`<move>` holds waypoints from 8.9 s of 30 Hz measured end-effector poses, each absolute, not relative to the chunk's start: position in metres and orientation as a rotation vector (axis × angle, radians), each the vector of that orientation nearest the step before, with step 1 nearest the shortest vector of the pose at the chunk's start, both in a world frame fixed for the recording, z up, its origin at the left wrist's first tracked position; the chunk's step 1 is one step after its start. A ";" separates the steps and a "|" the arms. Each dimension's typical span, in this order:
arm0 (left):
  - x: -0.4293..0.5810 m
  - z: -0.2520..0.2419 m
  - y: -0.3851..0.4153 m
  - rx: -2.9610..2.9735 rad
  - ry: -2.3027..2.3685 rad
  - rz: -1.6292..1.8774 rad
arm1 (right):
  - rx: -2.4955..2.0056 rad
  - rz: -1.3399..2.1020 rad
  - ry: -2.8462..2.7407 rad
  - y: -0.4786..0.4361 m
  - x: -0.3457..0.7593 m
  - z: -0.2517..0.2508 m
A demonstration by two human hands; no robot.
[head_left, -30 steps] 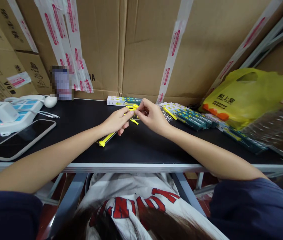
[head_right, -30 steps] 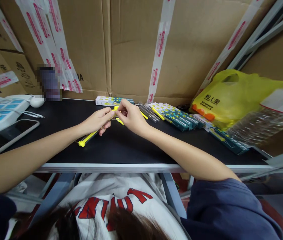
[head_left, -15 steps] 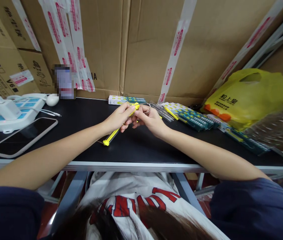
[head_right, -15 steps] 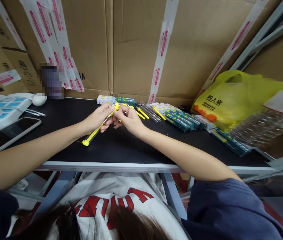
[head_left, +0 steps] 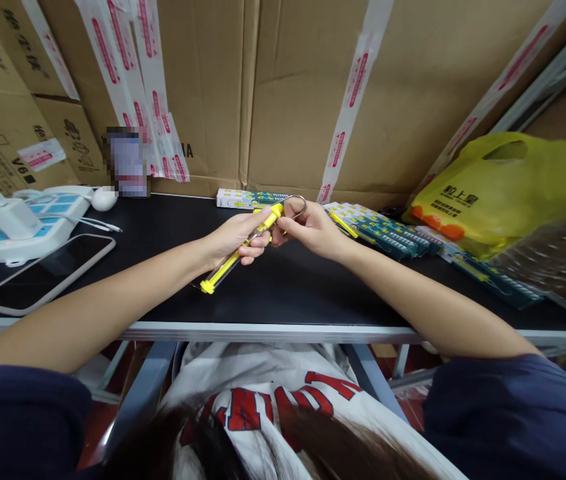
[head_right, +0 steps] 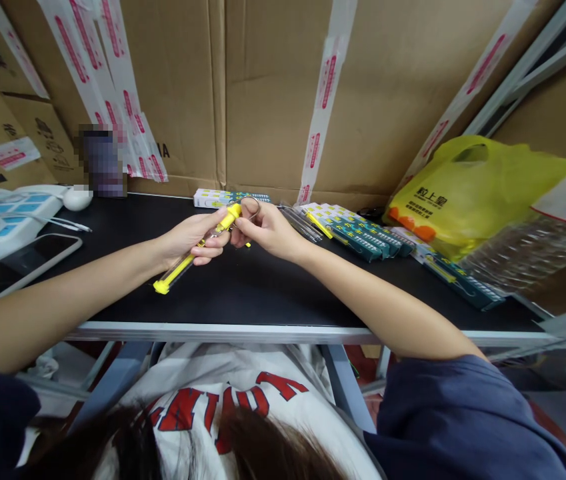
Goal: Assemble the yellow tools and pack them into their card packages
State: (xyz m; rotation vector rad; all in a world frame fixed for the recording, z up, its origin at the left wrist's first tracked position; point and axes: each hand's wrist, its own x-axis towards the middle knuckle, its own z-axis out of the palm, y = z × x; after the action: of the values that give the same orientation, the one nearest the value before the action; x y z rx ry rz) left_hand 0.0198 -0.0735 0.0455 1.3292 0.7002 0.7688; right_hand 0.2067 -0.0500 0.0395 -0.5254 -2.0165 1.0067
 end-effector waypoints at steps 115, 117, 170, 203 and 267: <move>0.027 0.000 -0.051 1.950 0.794 0.830 | -0.653 0.928 -1.520 -0.020 0.228 0.044; 0.027 -0.001 -0.053 2.056 0.823 0.849 | -0.678 0.897 -1.495 -0.020 0.227 0.044; 0.017 0.012 -0.059 2.361 1.153 0.750 | -0.829 0.860 -1.493 -0.033 0.211 0.038; -0.002 0.009 -0.026 2.304 1.185 1.042 | -2.380 -0.098 -2.273 0.054 0.366 0.056; -0.003 0.030 -0.043 2.717 1.258 0.907 | -0.983 0.452 -2.414 -0.034 0.247 0.011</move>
State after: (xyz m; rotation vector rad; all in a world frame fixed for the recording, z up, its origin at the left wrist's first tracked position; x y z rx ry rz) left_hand -0.0031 -0.0427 0.0297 2.7172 1.2584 0.9068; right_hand 0.2472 -0.0340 0.0115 -0.9829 -2.4140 0.4516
